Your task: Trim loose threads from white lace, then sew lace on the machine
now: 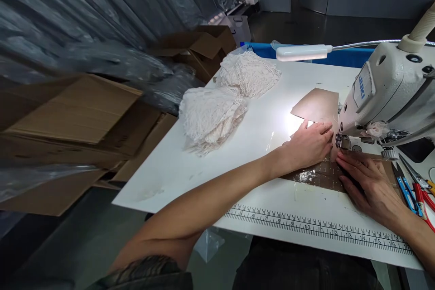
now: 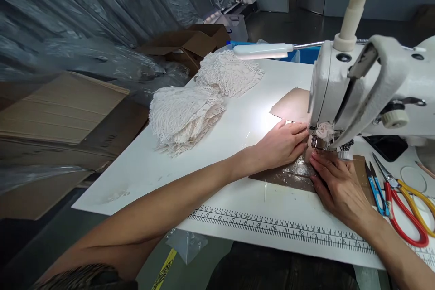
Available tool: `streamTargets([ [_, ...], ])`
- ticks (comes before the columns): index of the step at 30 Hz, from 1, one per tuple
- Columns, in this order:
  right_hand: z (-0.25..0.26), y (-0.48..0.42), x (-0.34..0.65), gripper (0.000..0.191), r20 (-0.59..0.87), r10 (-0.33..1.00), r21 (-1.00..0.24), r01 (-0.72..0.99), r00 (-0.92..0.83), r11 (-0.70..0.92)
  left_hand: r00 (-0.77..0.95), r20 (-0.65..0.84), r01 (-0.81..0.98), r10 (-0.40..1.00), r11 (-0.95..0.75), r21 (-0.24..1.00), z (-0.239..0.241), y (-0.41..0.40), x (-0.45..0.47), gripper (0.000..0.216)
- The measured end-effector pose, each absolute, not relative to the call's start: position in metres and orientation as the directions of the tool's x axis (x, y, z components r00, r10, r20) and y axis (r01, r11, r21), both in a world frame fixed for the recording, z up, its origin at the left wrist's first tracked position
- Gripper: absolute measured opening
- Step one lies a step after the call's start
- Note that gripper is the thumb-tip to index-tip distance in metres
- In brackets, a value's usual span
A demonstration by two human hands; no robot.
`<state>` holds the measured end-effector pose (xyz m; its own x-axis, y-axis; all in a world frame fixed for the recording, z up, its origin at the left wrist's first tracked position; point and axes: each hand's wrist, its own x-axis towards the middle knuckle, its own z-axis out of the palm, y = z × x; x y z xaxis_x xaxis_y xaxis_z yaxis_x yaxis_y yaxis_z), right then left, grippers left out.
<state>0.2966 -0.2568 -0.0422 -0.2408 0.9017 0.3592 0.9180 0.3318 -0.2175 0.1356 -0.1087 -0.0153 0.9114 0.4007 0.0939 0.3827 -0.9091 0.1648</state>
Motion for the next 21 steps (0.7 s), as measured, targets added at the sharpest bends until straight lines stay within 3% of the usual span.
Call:
streamTargets([
  [12,-0.040,-0.259,0.295,0.028,0.437,0.869,-0.240,0.901,-0.231,0.361,0.897,0.155,0.380,0.414,-0.901,0.208,-0.035,-0.083,0.142,0.044],
  [17,-0.040,-0.258,0.299,0.023,0.476,0.853,-0.259,0.893,-0.214,0.369,0.782,0.339,0.487,0.524,-0.852,0.193,-0.042,-0.084,0.144,0.048],
  [21,-0.029,-0.257,0.301,0.015,0.556,0.803,-0.259,0.875,-0.212,0.410,0.733,0.501,0.430,0.460,-0.884,0.183,-0.039,-0.087,0.142,0.036],
])
